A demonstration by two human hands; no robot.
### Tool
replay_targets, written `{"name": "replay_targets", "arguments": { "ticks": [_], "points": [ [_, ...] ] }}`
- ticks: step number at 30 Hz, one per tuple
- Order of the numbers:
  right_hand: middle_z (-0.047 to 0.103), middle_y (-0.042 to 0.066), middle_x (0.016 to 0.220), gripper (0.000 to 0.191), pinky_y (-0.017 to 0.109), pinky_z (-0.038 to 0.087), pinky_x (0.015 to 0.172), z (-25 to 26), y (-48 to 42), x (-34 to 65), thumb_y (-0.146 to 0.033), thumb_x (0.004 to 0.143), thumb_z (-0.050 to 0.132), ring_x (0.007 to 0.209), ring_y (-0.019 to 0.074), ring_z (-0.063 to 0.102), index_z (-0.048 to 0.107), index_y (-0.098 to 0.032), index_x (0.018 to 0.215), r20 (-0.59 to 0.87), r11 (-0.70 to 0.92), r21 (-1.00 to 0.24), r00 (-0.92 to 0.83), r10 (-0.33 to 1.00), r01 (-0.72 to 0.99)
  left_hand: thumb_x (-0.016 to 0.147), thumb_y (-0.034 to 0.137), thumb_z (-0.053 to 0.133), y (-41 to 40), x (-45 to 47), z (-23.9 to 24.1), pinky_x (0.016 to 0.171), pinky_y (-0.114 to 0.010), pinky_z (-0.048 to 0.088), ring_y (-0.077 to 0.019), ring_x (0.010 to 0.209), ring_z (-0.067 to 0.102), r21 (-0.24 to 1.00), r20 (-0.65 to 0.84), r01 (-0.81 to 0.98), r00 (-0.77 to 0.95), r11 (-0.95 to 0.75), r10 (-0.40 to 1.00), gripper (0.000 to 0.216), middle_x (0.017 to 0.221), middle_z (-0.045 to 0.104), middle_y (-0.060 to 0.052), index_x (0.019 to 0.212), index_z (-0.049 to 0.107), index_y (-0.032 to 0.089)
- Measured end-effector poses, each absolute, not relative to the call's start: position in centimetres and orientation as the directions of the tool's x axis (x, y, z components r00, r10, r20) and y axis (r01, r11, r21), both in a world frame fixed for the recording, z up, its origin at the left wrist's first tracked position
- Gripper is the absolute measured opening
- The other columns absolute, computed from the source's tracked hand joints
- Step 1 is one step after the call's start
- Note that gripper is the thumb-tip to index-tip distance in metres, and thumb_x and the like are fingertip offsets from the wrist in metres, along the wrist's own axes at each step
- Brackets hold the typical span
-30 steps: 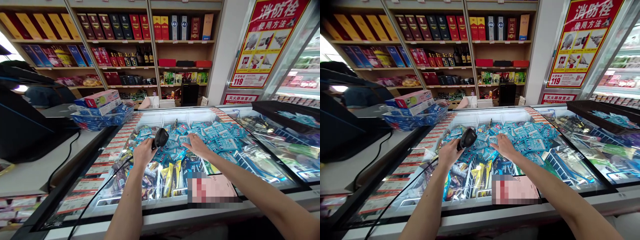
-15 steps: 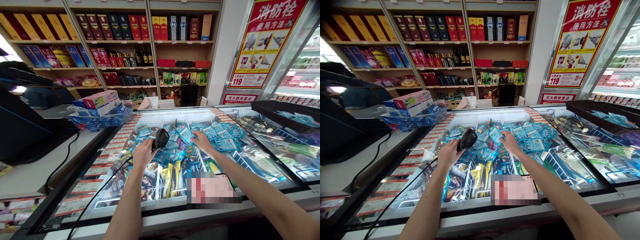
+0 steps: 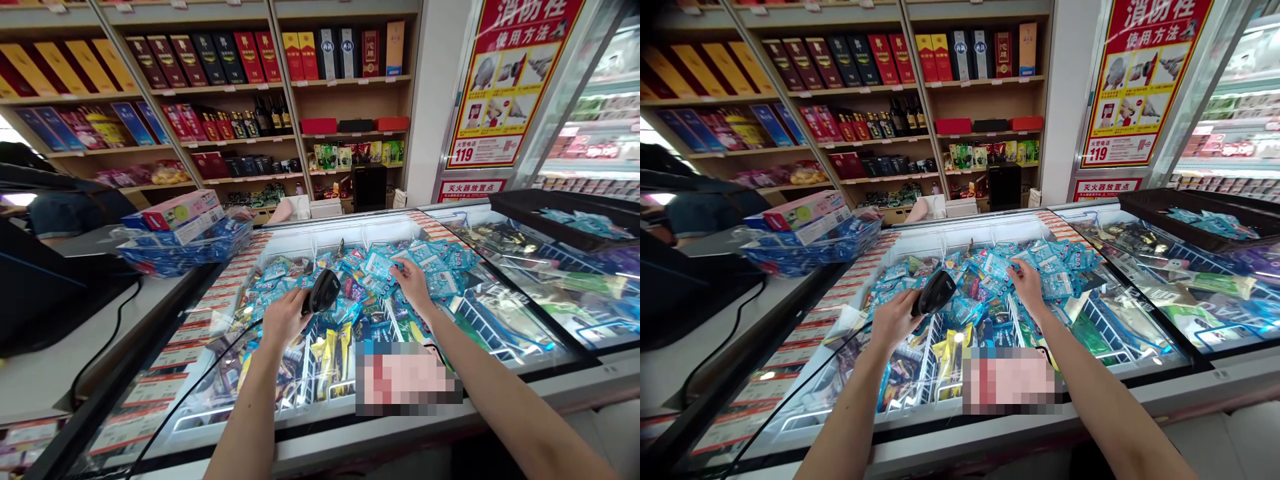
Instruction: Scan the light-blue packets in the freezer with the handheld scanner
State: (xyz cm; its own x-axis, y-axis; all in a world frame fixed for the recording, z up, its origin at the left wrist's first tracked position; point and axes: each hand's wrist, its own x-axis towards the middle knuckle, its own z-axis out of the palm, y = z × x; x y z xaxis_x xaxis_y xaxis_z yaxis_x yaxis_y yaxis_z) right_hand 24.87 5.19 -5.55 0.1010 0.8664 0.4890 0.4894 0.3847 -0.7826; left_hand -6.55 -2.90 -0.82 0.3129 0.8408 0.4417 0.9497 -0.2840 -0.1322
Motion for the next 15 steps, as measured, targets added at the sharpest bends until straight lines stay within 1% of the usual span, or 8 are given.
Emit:
{"name": "replay_targets", "arguments": {
  "ticks": [4,8,12,15],
  "points": [
    [0.048,-0.001,0.060,0.041,0.027,0.039,0.052,-6.3,6.4,25.2,-0.046,0.081,0.042,0.054,0.0145,0.046,0.053,-0.018,0.109,0.482,0.373,-0.786,0.110,0.869,0.493,0.078,0.030,0.045,-2.9,-5.9,-0.2,0.065,-0.029,0.041,-0.0211,0.090,0.057,-0.140,0.432,0.935,0.353,-0.325,0.830,0.030,0.098,0.061,-0.007,0.106,0.052,0.023],
    [0.039,-0.004,0.054,0.042,0.026,0.034,0.047,-6.3,6.7,25.4,-0.046,0.081,0.041,0.047,0.0131,0.040,0.052,-0.017,0.110,0.473,0.372,-0.774,0.078,0.878,0.512,0.076,0.028,0.045,-2.5,-5.0,1.1,0.063,-0.028,0.041,-0.0204,0.088,0.058,-0.139,0.415,0.926,0.377,-0.352,0.828,0.031,0.097,0.062,-0.007,0.106,0.053,0.022],
    [0.039,-0.004,0.054,0.042,0.025,0.032,0.046,-5.9,6.5,25.3,-0.045,0.082,0.039,0.047,0.0132,0.039,0.051,-0.017,0.112,0.468,0.372,-0.771,0.063,0.882,0.517,0.074,0.028,0.046,-1.7,-3.9,2.0,0.063,-0.027,0.041,-0.0198,0.088,0.058,-0.142,0.405,0.916,0.400,-0.375,0.822,0.033,0.097,0.062,-0.006,0.106,0.053,0.023],
    [0.038,-0.004,0.053,0.042,0.025,0.031,0.047,-5.9,6.4,25.3,-0.045,0.083,0.038,0.047,0.0131,0.038,0.051,-0.017,0.111,0.470,0.371,-0.768,0.066,0.880,0.523,0.074,0.029,0.046,-1.4,-3.3,1.6,0.062,-0.028,0.040,-0.0194,0.085,0.058,-0.126,0.403,0.917,0.395,-0.378,0.825,0.033,0.095,0.062,-0.005,0.105,0.054,0.023]
  ]
}}
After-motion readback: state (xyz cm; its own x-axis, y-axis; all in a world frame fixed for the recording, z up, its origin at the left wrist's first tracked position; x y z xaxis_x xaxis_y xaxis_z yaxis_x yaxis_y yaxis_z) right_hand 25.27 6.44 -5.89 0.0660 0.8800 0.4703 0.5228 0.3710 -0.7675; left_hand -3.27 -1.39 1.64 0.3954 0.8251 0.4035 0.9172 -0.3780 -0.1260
